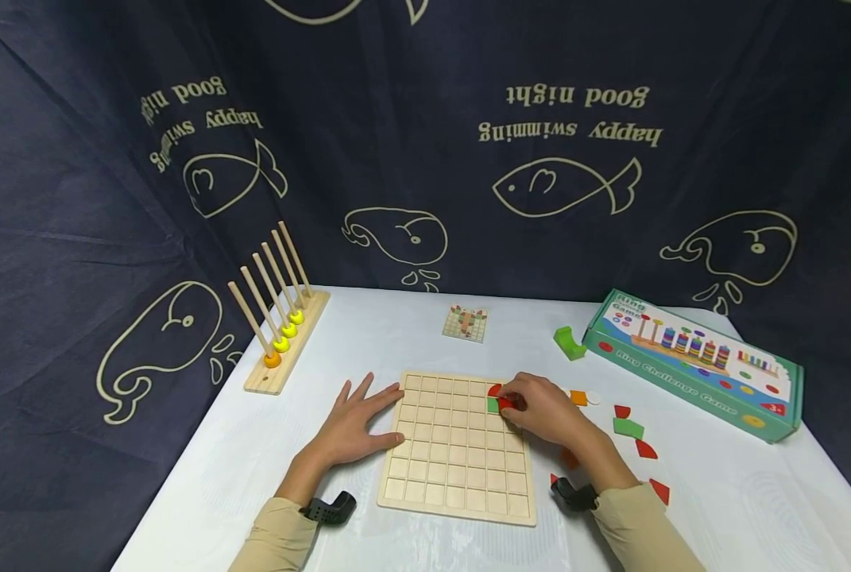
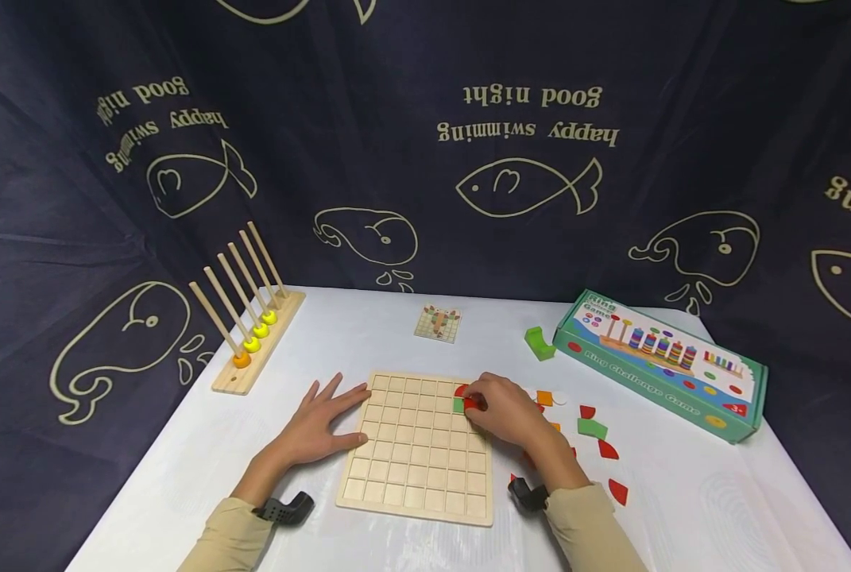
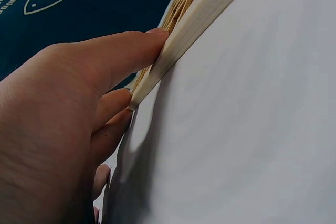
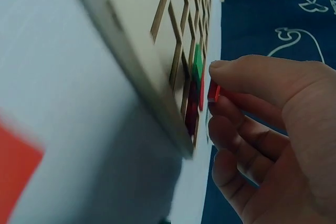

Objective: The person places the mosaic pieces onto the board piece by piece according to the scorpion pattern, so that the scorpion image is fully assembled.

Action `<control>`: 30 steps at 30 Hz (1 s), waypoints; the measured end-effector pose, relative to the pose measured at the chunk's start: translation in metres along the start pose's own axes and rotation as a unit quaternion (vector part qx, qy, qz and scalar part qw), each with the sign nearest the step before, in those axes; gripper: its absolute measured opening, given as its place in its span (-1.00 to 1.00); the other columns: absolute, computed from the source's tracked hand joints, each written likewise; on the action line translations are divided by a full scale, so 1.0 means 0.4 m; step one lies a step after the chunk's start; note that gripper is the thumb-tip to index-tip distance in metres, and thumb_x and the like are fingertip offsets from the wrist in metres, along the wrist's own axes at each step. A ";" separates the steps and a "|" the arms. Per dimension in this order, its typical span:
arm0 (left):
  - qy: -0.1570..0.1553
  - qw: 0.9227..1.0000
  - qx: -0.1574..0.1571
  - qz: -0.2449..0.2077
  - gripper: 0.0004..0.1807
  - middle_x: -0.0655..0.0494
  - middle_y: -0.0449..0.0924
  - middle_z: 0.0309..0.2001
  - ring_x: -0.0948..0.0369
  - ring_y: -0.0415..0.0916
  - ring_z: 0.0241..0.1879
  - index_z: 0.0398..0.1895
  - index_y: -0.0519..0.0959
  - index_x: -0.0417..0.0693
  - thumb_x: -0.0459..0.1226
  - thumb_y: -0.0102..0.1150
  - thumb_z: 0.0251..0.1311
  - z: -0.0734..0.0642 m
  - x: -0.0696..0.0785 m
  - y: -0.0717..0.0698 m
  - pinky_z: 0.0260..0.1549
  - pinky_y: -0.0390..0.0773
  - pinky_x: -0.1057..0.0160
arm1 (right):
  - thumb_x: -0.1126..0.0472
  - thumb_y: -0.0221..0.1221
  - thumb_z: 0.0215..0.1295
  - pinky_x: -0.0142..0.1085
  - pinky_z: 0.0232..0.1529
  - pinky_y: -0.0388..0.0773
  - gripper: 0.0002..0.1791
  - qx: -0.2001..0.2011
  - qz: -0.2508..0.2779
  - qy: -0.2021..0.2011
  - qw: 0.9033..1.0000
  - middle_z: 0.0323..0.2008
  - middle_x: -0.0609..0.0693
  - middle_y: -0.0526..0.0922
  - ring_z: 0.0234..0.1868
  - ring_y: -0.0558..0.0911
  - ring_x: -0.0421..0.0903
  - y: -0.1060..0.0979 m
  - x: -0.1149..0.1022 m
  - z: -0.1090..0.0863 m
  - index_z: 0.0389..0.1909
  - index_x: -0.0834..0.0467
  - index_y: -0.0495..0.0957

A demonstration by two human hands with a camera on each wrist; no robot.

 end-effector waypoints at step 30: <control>-0.005 1.000 0.001 -0.007 -0.18 0.27 0.27 0.38 -0.09 -0.12 0.45 0.36 0.38 0.22 0.34 0.11 0.05 0.000 0.003 -0.002 0.33 -0.28 -0.26 | 0.17 0.38 0.07 -0.26 -0.27 0.47 -0.74 -0.016 -0.009 -0.057 0.998 -0.36 -0.16 0.56 -0.38 0.45 -0.20 0.060 -0.076 0.071 -0.17 0.07 0.71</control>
Point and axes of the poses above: each hand's wrist, its own z-axis towards the middle knuckle, its own y-axis out of the palm, x = y × z, the point moved 7 cm from there along z, towards the middle knuckle
